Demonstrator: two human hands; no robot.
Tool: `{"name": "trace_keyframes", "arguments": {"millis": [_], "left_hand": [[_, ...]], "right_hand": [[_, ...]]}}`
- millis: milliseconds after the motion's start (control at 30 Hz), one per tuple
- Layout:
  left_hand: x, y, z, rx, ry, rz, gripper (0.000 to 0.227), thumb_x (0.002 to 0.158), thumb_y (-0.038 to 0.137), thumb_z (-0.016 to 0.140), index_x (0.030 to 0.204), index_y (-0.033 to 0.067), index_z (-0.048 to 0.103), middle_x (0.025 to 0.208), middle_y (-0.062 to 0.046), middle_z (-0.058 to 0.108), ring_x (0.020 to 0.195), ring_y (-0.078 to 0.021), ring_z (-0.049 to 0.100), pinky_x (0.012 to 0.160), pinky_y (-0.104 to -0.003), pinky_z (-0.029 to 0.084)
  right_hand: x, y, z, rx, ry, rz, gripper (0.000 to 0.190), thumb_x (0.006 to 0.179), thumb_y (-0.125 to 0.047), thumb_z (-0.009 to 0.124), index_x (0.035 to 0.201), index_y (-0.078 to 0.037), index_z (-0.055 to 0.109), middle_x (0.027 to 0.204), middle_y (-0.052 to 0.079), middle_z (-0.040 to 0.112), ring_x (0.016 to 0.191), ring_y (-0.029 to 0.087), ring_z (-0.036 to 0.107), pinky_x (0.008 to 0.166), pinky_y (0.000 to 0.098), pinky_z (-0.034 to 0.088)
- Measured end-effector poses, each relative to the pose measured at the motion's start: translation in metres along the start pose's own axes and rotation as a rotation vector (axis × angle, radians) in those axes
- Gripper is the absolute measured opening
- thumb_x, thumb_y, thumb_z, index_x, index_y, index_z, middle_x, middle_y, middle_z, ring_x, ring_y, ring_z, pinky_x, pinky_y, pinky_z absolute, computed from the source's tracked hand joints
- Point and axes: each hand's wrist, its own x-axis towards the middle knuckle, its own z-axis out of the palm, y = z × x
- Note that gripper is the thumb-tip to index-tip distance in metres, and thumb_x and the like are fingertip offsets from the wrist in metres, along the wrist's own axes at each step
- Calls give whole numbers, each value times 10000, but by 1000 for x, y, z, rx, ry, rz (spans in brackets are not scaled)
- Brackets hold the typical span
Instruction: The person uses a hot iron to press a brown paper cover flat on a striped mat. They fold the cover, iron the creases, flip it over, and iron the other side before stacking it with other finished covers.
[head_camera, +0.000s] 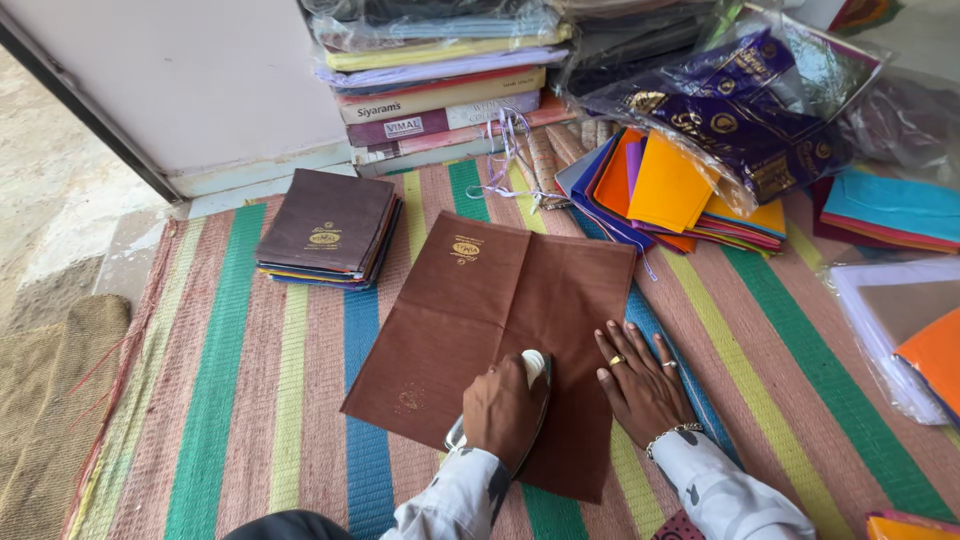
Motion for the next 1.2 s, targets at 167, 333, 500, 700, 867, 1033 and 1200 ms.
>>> {"name": "trace_keyframes", "arguments": {"millis": [167,333,500,700,867,1033,1200], "left_hand": [[26,18,7,-31,43,18,295,905,324,687,963,35,676,887,-227,734,800,-411,723,749,-519,557],[39,36,23,-11,22,33,304,897,341,707,911,38,694,862,-243,731,808,-421,716,759,-514,556],[-8,39,20,10,-64,158,286,873,318,710,893,33,686,861,-234,726,773,-410,720,708,-515,557],[-25,38,26,21,-20,127,323,896,342,691,919,23,648,833,-231,716,728,-415,712,664,-528,547],[-6,51,39,12,-2,181,342,908,370,686,903,29,663,830,-232,718,738,-418,708,675,-524,553],[-26,51,19,-28,-163,299,344,902,377,702,923,35,668,824,-230,721,730,-416,707,679,-519,550],[-47,39,-16,-95,-203,221,284,903,317,699,986,45,694,843,-191,736,706,-326,739,640,-458,592]], "right_hand": [[2,5,-1,103,-28,38,585,1021,-309,345,1571,-108,348,1644,69,328,1534,233,229,1237,464,84],[-1,6,0,122,-39,64,567,1004,-235,360,1556,-108,363,1637,59,351,1534,223,254,1242,455,96],[2,7,1,146,-39,63,585,986,-163,361,1569,-107,358,1644,58,347,1538,215,257,1251,440,107],[0,10,10,139,26,92,598,955,-134,380,1552,-94,387,1653,76,332,1549,270,234,1253,432,133],[2,16,20,154,-4,169,559,964,-147,406,1514,-47,436,1640,114,325,1535,298,230,1238,445,139],[3,22,24,249,91,125,556,968,-110,394,1519,-80,465,1636,86,382,1549,274,278,1273,432,159],[-2,22,23,243,108,97,594,931,-88,389,1521,-72,452,1644,87,370,1551,280,262,1277,434,148]]}}
